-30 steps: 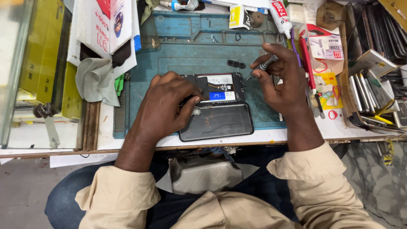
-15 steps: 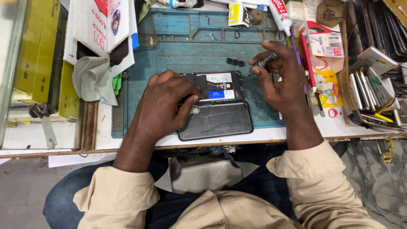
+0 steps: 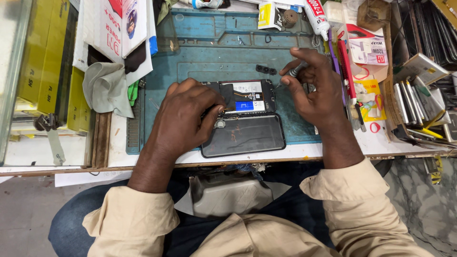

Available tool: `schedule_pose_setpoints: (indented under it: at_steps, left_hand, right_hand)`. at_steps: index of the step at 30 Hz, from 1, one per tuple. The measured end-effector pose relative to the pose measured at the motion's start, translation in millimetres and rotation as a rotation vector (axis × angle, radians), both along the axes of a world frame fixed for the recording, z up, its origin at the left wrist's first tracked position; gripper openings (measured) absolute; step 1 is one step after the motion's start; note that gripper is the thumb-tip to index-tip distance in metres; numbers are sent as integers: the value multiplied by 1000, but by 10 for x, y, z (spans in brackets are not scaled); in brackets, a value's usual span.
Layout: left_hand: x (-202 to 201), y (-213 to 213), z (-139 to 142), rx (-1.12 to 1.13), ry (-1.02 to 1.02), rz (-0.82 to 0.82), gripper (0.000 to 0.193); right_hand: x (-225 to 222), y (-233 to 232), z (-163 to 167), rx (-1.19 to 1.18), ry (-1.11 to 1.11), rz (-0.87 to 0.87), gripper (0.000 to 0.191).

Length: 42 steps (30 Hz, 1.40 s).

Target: The person uses a screwdriver to remove screws from the internal frame of a disassembled smartphone. They carefully unscrew fasteners around the motherboard and camera module area while holding the device steady.

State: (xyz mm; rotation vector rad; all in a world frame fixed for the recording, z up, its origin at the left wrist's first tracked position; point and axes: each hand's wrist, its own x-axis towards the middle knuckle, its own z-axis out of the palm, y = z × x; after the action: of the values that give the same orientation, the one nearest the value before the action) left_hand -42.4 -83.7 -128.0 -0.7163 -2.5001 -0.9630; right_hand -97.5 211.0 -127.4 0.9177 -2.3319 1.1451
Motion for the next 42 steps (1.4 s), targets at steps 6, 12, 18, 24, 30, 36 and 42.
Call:
schedule_pose_setpoints:
  at_steps: [6,12,18,24,30,36,42]
  left_hand:
    - [8,-10,-5,3,0,0,7]
    - [11,-8,-3,-9,-20,6,6]
    - [8,-14,-14,-6,-10,5,7]
    - [4,-20,-21,0,-11,0,7]
    - [8,-22,-31,-5,-24,11,7]
    - [-1,-24,-35,6,0,4,7]
    - [0,-17,-37,5,-7,2,6]
  right_hand:
    - [59,-19,47,-76,-26,45,55]
    - [-3,-44,48,-47,-37,-5,49]
    - [96,-85,156,-36,-48,37,49]
    - [79,-160,206,35,85,-6,46]
    - [86,-146,184,-45,-62,22,44]
    - [61,-116,154,-32,-16,25,49]
    - [30,-91,84,25,71,-4,51]
